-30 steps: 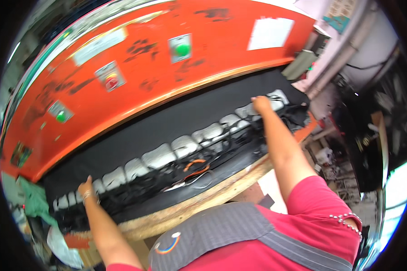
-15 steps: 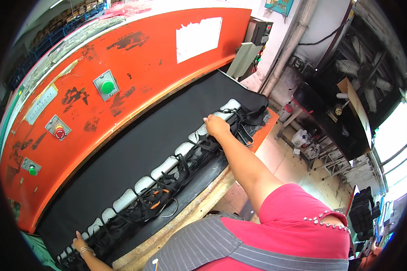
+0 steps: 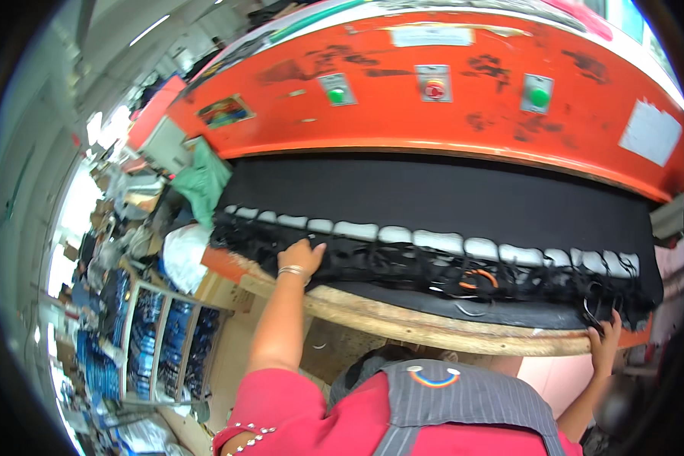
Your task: Cutting shoe upper components from a sheet of material using a die and an industrial press machine.
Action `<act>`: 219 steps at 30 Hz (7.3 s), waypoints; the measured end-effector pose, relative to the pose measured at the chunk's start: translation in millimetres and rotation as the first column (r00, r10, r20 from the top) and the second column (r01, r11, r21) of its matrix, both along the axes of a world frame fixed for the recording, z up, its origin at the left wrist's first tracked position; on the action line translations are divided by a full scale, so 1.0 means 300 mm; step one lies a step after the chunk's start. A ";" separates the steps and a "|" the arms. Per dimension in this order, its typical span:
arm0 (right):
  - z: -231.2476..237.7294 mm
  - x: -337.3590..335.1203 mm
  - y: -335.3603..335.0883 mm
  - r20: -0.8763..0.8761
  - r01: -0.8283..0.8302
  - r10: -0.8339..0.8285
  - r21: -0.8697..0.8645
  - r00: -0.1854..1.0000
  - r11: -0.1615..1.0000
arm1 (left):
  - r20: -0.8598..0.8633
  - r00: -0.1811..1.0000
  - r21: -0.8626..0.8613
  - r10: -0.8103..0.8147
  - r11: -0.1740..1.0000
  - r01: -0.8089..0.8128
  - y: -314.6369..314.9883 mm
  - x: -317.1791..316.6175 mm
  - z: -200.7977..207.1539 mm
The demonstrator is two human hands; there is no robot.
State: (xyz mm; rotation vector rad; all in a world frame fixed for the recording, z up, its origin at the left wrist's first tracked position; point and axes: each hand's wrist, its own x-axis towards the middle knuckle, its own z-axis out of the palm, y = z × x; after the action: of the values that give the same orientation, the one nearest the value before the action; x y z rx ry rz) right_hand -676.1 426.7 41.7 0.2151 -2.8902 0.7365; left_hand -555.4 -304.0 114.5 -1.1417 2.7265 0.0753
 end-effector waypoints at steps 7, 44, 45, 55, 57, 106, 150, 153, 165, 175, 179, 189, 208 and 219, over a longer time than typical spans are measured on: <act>0.001 -0.074 0.047 -0.125 0.058 -0.044 0.111 0.991 0.992 | -0.598 0.802 0.123 -0.010 0.987 0.104 -0.205 0.107 -0.057; 0.346 -0.168 -2.689 0.442 -0.825 0.697 0.345 0.564 0.448 | -0.626 0.662 0.553 0.413 0.833 0.003 -1.554 0.648 -0.055; 0.317 -0.193 -2.690 0.437 -0.820 0.696 0.356 0.570 0.448 | -0.634 0.678 0.521 0.371 0.853 0.020 -1.563 0.577 -0.068; 0.299 0.047 -3.047 0.202 -0.718 0.739 -0.177 0.643 0.673 | -0.579 0.702 0.517 0.415 0.852 -0.077 -1.558 0.296 -0.187; 0.295 0.122 -3.204 0.139 -0.727 0.752 -0.197 0.644 0.658 | -0.550 0.687 0.634 0.475 0.773 -0.027 -1.556 0.305 -0.182; 0.348 -0.409 -2.346 -0.627 -0.586 0.253 -0.405 0.737 0.702 | -0.742 0.664 0.531 0.095 0.689 0.494 -0.875 -0.317 0.087; 0.460 -0.124 -2.901 -0.420 -0.877 0.788 -0.376 0.450 0.300 | -0.502 0.638 0.339 -0.583 0.546 0.766 -0.586 0.053 -0.146; 0.313 -0.038 -3.077 -0.224 -0.837 0.864 -0.442 0.451 0.322 | -0.675 0.689 0.606 -0.264 0.333 0.722 -0.720 0.144 -0.110; 0.097 0.192 -3.381 -0.269 -0.886 0.844 -0.127 0.464 0.446 | -0.681 0.705 0.127 -0.199 0.916 0.381 -1.468 0.230 -0.130; 0.113 0.224 -3.398 -0.197 -0.746 0.804 -0.540 0.562 0.389 | -0.779 0.622 0.315 -0.085 0.804 0.505 -1.510 0.223 -0.045; 0.121 0.214 -3.384 -0.205 -0.783 0.826 -0.495 0.526 0.376 | -0.802 0.594 0.323 -0.059 0.794 0.515 -1.499 0.220 -0.066; 0.374 0.170 -3.527 -0.577 -0.855 0.710 0.039 0.403 0.517 | -0.881 0.454 0.048 -0.137 0.926 0.374 -1.464 0.243 -0.166; 0.195 -0.006 -3.553 0.321 0.059 0.838 -0.942 0.441 0.330 | -0.533 0.774 0.735 0.341 0.640 0.224 -1.564 0.011 -0.154; 0.302 0.062 -3.370 0.114 -0.040 0.920 -0.990 0.374 0.138 | -0.271 0.377 0.866 0.886 0.053 0.497 -1.388 -0.006 -0.036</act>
State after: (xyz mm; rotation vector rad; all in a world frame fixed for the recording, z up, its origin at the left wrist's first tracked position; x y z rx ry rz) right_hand -657.5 -584.2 132.3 1.1704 -2.0918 3.1668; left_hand -557.1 -720.3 103.6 -1.0609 1.4971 2.9978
